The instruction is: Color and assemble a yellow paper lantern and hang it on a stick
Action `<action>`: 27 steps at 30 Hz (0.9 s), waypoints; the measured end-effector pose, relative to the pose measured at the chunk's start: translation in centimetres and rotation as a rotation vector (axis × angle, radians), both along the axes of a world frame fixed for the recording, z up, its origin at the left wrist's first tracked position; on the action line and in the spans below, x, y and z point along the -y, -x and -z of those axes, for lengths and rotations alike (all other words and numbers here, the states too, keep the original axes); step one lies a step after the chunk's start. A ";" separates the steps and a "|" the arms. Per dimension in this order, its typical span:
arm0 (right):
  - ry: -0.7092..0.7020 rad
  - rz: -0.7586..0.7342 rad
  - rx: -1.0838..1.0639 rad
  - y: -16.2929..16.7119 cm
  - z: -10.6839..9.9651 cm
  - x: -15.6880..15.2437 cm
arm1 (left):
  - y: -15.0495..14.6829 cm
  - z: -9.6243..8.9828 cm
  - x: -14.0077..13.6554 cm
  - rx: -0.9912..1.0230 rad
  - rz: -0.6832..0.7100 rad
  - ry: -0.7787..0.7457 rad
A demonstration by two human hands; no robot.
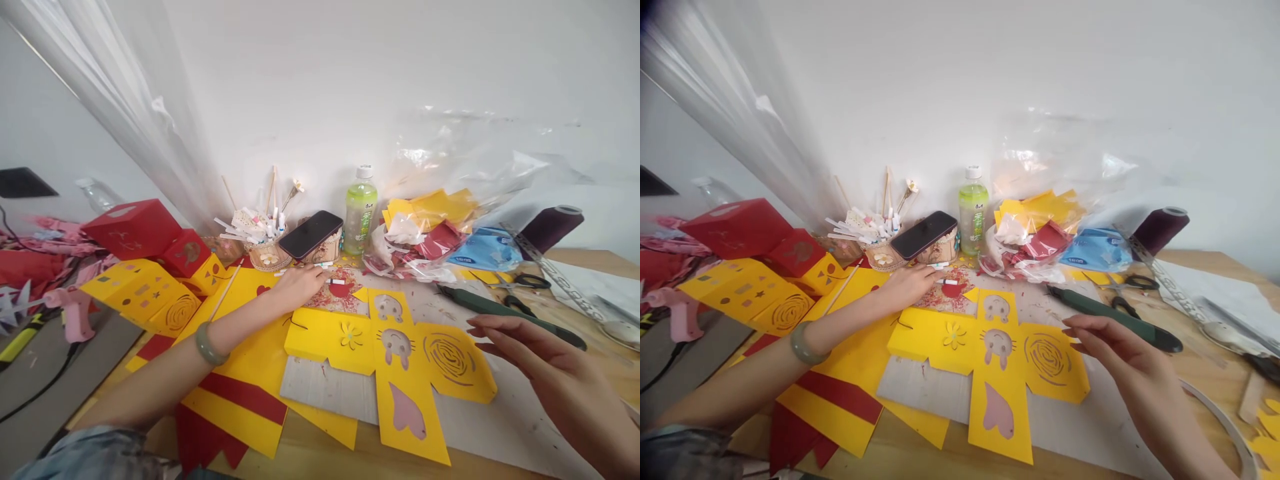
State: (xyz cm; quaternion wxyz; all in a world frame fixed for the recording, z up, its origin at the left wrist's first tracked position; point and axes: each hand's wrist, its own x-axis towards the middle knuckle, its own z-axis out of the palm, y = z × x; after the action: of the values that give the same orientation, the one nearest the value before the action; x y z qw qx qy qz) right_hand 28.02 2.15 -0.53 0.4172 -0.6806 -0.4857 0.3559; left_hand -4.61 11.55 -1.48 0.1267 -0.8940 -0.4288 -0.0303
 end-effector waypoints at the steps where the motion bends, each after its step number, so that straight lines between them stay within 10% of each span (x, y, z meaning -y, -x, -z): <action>1: -0.015 -0.018 -0.007 0.1 0.0 0.1 | -0.2 0.0 0.0 0.015 0.001 0.004; 7: -0.121 -0.052 0.107 1.0 -0.8 0.9 | -3.1 -3.1 3.8 0.255 0.030 0.039; 11: -0.330 -0.276 0.083 3.6 -1.3 1.6 | -7.2 -6.3 9.1 1.359 0.221 0.819; 15: -0.424 -0.575 -0.183 5.6 -1.7 2.7 | -9.5 -6.8 11.2 1.612 0.272 1.169; 19: -0.430 -0.581 -0.271 5.0 -1.5 3.8 | -8.7 -5.5 10.7 1.263 0.235 0.863; 24: -0.206 -0.572 -0.440 4.6 -2.0 4.4 | -7.6 -4.9 10.4 0.597 0.494 -0.048; 27: -0.118 -0.570 -0.551 5.4 -3.2 4.6 | -7.5 -5.0 10.4 0.414 0.516 -0.275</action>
State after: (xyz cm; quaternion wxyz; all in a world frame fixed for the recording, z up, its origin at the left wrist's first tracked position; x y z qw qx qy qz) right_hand 22.64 -2.47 2.65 0.4548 -0.3725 -0.5444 0.5983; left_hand 2.93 1.20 3.56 0.1441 -0.9224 -0.1973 -0.2992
